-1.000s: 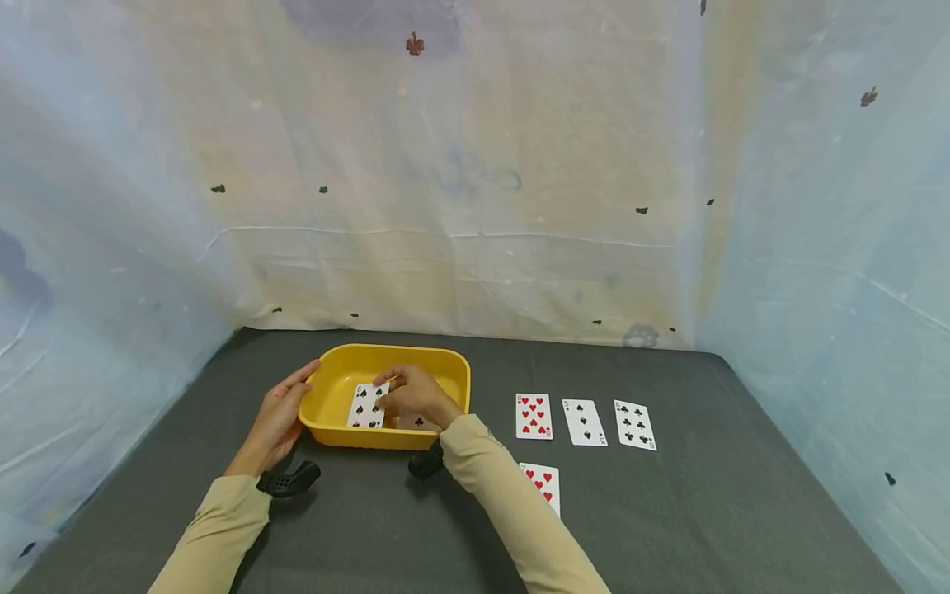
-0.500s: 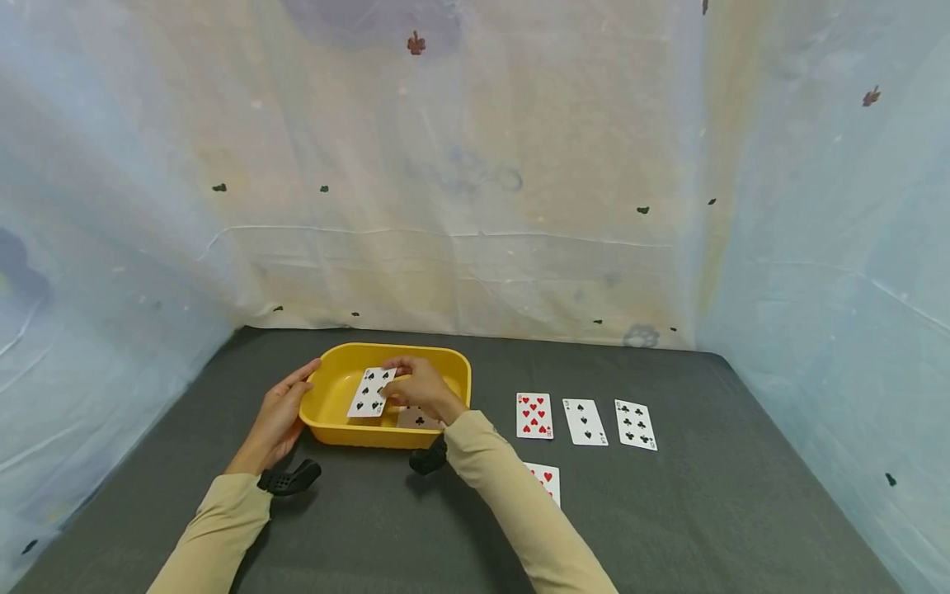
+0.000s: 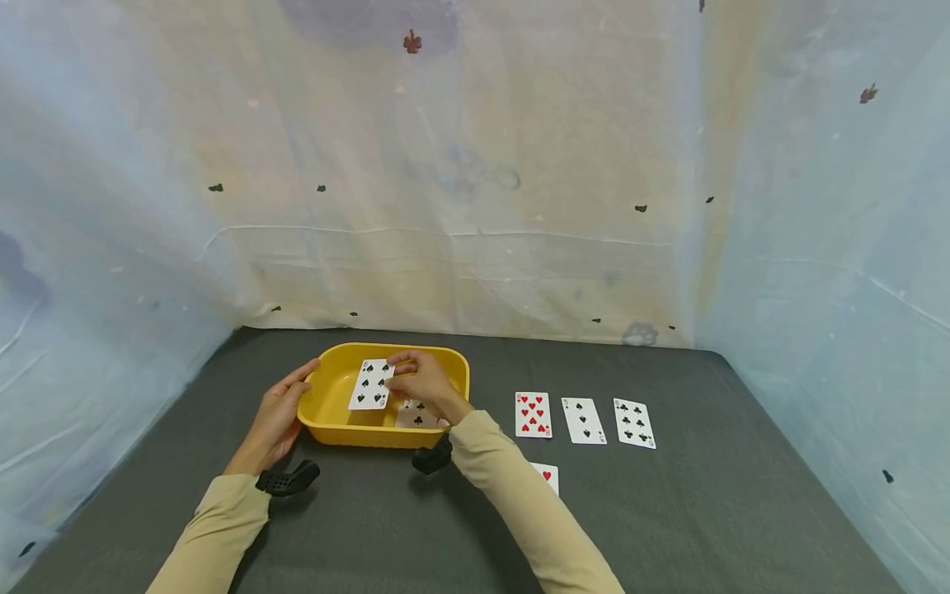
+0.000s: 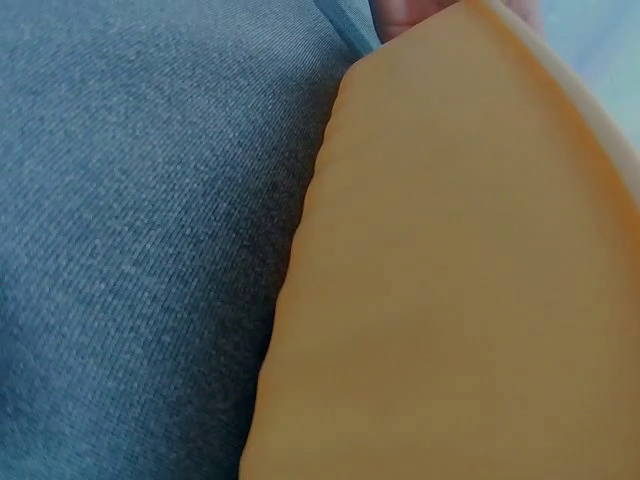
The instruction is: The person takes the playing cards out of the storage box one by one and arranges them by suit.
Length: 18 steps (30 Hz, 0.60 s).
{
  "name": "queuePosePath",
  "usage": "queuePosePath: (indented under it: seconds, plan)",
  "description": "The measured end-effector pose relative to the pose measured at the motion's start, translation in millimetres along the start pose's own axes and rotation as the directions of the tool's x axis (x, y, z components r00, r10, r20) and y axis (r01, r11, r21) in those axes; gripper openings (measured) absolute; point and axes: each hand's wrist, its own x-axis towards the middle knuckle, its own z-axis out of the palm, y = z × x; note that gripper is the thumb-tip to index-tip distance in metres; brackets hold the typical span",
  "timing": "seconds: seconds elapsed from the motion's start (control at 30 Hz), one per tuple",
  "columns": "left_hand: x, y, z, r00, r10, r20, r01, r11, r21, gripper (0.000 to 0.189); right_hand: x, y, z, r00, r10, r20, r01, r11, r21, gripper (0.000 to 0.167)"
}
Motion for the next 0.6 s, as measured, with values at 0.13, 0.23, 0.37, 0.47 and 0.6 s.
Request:
queuePosePath:
  seconds: [0.13,0.23,0.37,0.47,0.6]
  plan:
    - [-0.4,0.6,0.0,1.000,0.007,0.008,-0.007,1.000,-0.009,0.049,-2.1,-4,-2,1.000,0.001,-0.021,-0.001,1.000,0.012,0.030]
    - [-1.4,1.5,-0.4,1.000,0.013,0.022,-0.013,1.000,-0.019,0.049,-3.7,-7,-4,0.999,-0.006,-0.032,0.007,0.999,0.033,0.030]
    - [-1.5,2.3,-0.6,0.999,0.014,0.029,-0.013,1.000,-0.026,0.049,-6.3,-11,-8,0.999,-0.013,-0.040,0.015,0.999,0.031,0.031]
    - [-1.2,2.4,-0.4,1.000,0.008,0.027,-0.008,1.000,-0.026,0.050,-9.9,-14,-11,0.999,-0.003,-0.036,0.004,1.000,0.031,0.036]
    - [-1.2,2.5,-0.8,1.000,-0.004,0.026,0.005,0.999,-0.035,0.050,-16.7,-19,-16,1.000,-0.005,-0.020,0.006,0.998,0.059,0.043]
